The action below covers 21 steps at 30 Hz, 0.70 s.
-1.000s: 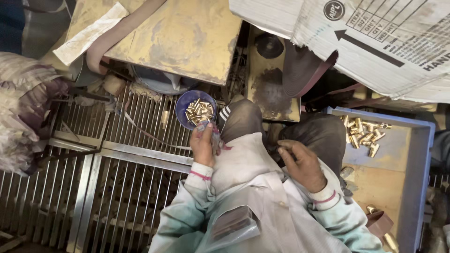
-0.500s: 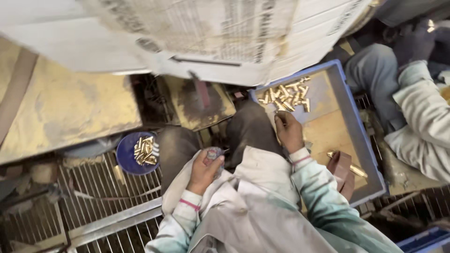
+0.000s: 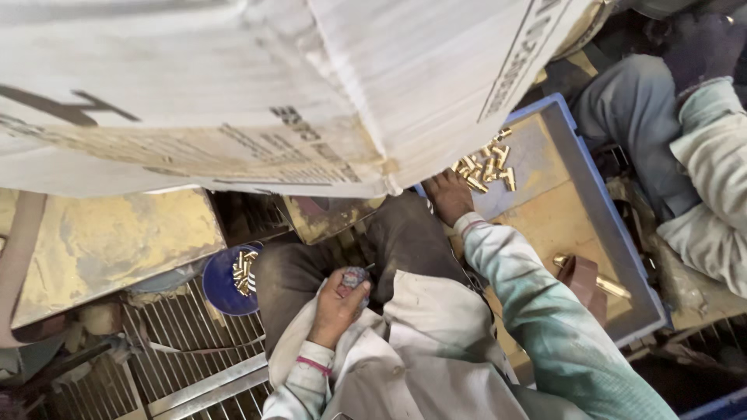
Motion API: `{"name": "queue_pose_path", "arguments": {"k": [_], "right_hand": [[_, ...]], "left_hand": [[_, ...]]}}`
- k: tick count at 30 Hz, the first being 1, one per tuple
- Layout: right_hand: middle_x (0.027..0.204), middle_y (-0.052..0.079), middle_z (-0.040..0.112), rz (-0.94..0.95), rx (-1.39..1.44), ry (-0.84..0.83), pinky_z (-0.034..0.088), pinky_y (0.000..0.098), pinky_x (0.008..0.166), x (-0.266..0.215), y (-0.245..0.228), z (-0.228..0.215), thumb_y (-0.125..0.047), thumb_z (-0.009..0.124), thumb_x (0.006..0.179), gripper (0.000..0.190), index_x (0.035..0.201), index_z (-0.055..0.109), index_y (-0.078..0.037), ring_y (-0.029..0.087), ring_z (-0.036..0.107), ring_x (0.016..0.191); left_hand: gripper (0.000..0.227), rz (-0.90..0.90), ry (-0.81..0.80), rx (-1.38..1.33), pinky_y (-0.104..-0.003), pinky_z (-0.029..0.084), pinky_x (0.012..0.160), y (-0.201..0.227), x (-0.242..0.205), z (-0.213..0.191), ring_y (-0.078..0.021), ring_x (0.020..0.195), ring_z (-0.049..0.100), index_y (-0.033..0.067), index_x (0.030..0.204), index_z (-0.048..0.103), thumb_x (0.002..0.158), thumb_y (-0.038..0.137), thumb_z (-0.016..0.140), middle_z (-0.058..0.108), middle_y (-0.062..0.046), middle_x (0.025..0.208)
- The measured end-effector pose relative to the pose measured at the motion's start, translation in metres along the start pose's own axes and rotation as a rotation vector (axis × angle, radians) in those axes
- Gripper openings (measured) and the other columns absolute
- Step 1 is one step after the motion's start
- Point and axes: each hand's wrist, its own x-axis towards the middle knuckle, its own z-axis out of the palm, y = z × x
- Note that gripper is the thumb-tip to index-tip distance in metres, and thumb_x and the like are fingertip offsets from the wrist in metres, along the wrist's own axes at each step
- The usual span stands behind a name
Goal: The person sits on the floor and repeatedly picks up small brass-colored metal parts from a blue tray. They hold each part with a cloth and rub it against a moving belt sander to polish the surface, then place the finished part into a blue bowl. The process is repeated for multiple parts.
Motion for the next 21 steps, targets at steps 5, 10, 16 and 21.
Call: {"name": "queue_pose_path", "arguments": {"k": [5, 10, 16, 21], "right_hand": [[0.13, 0.012, 0.067, 0.001, -0.214, -0.234, 0.035, 0.0511, 0.105, 0.031, 0.005, 0.025, -0.021, 0.054, 0.091, 0.044, 0.133, 0.065, -0.012, 0.034, 0.054, 0.127], [0.123, 0.008, 0.072, -0.076, -0.036, -0.054, 0.034, 0.0491, 0.118, 0.002, 0.008, 0.021, -0.015, 0.058, 0.09, 0.034, 0.121, 0.072, -0.013, 0.03, 0.057, 0.13], [0.112, 0.015, 0.073, 0.729, 1.227, 0.179, 0.053, 0.0498, 0.096, -0.048, -0.002, -0.024, -0.003, 0.067, 0.09, 0.027, 0.117, 0.07, -0.002, 0.033, 0.068, 0.105], [0.105, 0.014, 0.07, 0.82, 2.385, 0.362, 0.06, 0.0523, 0.093, -0.084, -0.007, -0.097, -0.019, 0.058, 0.097, 0.031, 0.123, 0.063, -0.004, 0.032, 0.07, 0.104]], "left_hand": [[0.034, -0.114, 0.0, -0.116, -0.026, 0.054, 0.07, 0.007, 0.001, 0.002, -0.0103, 0.079, 0.065, 0.0009, 0.114, 0.067, 0.086, 0.015, 0.078, 0.072, -0.004, 0.091], [0.031, -0.038, -0.007, -0.093, -0.025, 0.055, 0.072, 0.006, 0.0, 0.001, -0.0093, 0.082, 0.065, -0.0008, 0.113, 0.068, 0.088, 0.015, 0.078, 0.072, -0.004, 0.093], [0.035, -0.07, 0.0, -0.216, -0.025, 0.054, 0.073, 0.008, -0.002, -0.002, -0.0094, 0.083, 0.065, 0.0013, 0.117, 0.066, 0.088, 0.017, 0.076, 0.071, -0.003, 0.094], [0.033, -0.012, 0.048, -0.381, -0.025, 0.054, 0.074, 0.015, -0.011, -0.004, -0.0103, 0.084, 0.065, 0.0003, 0.117, 0.065, 0.09, 0.016, 0.076, 0.071, -0.004, 0.096]]}}
